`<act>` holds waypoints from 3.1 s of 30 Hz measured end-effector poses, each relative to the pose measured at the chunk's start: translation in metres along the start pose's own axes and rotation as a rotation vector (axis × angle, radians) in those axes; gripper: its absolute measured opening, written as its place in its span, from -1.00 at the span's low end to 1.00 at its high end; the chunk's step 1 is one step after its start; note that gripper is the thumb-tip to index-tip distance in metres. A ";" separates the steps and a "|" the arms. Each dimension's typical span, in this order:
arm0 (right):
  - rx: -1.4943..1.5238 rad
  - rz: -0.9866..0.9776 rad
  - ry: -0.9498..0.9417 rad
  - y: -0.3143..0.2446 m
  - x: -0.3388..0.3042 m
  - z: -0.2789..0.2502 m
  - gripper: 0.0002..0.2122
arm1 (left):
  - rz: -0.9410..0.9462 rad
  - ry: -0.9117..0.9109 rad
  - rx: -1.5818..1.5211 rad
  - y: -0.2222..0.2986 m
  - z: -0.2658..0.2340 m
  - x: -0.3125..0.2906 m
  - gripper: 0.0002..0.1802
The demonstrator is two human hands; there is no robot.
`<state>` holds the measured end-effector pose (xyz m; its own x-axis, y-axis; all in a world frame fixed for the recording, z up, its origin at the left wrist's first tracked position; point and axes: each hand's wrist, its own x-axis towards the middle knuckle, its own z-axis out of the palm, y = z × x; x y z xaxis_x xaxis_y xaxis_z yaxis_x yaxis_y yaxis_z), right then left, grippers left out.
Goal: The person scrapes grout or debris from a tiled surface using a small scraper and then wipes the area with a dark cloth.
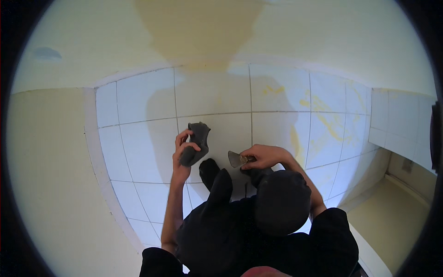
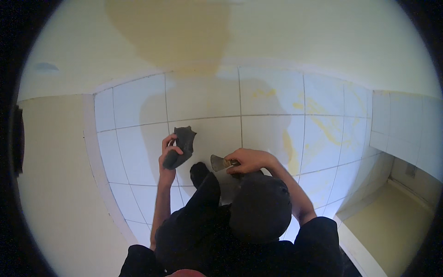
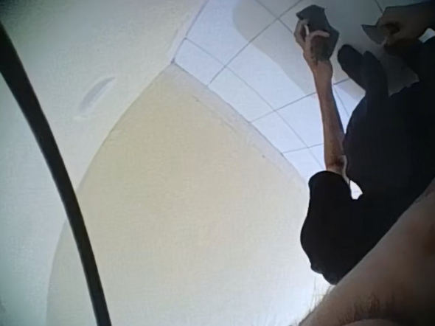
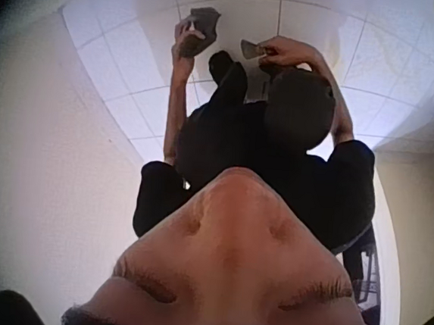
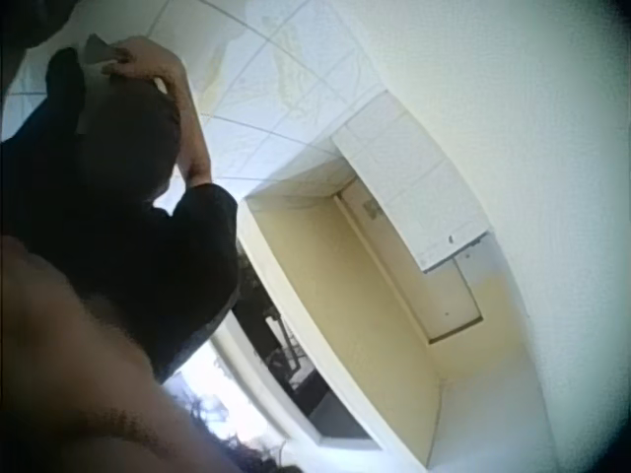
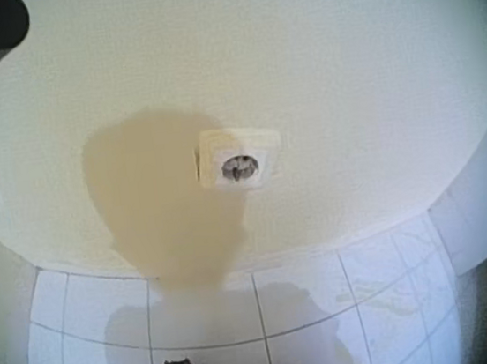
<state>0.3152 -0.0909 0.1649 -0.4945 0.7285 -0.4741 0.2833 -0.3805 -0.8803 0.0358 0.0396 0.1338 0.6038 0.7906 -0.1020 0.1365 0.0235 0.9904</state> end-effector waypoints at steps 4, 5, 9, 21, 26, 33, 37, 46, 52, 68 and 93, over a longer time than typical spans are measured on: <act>-0.023 0.071 -0.013 -0.008 0.008 0.014 -0.73 | -0.057 -0.085 -0.260 -0.006 -0.005 0.010 -0.82; -0.048 0.079 0.006 -0.011 0.011 0.015 -0.74 | -0.096 -0.124 -0.258 -0.010 -0.008 0.011 -0.81; -0.114 0.121 0.147 -0.018 0.016 0.018 -0.74 | -0.243 -0.152 -0.301 -0.013 -0.011 0.013 -0.84; 0.374 -0.027 1.448 0.014 -0.143 0.012 -0.62 | -0.297 0.053 -0.293 -0.017 -0.034 0.018 -0.83; 0.408 0.089 1.665 0.024 -0.165 0.020 -0.69 | -0.309 0.112 -0.300 -0.017 -0.043 0.019 -0.83; 0.659 -0.084 1.915 0.055 -0.154 0.032 -0.75 | -0.350 0.067 -0.281 -0.001 -0.037 0.021 -0.82; 0.818 0.212 1.445 0.078 -0.092 0.058 -0.76 | -0.346 0.118 -0.322 -0.006 -0.028 0.011 -0.82; -0.189 0.220 0.487 0.060 0.012 0.053 -0.81 | -0.476 0.348 -0.436 -0.046 -0.014 -0.043 -0.84; -0.584 0.067 0.370 0.053 0.044 0.013 -0.73 | -0.509 0.391 -0.431 -0.047 -0.009 -0.063 -0.85; 0.475 -0.028 0.227 0.018 0.072 -0.003 -0.82 | -0.574 0.001 -0.470 -0.051 0.076 0.020 -0.61; 0.358 0.011 0.253 -0.020 0.048 0.011 -0.84 | -0.030 0.540 0.423 -0.107 -0.092 0.141 -0.48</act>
<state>0.2765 -0.0545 0.1599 -0.2635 0.8228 -0.5036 -0.0367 -0.5302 -0.8470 0.0341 0.2049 0.0216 0.1341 0.9901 0.0406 0.5084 -0.1039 0.8548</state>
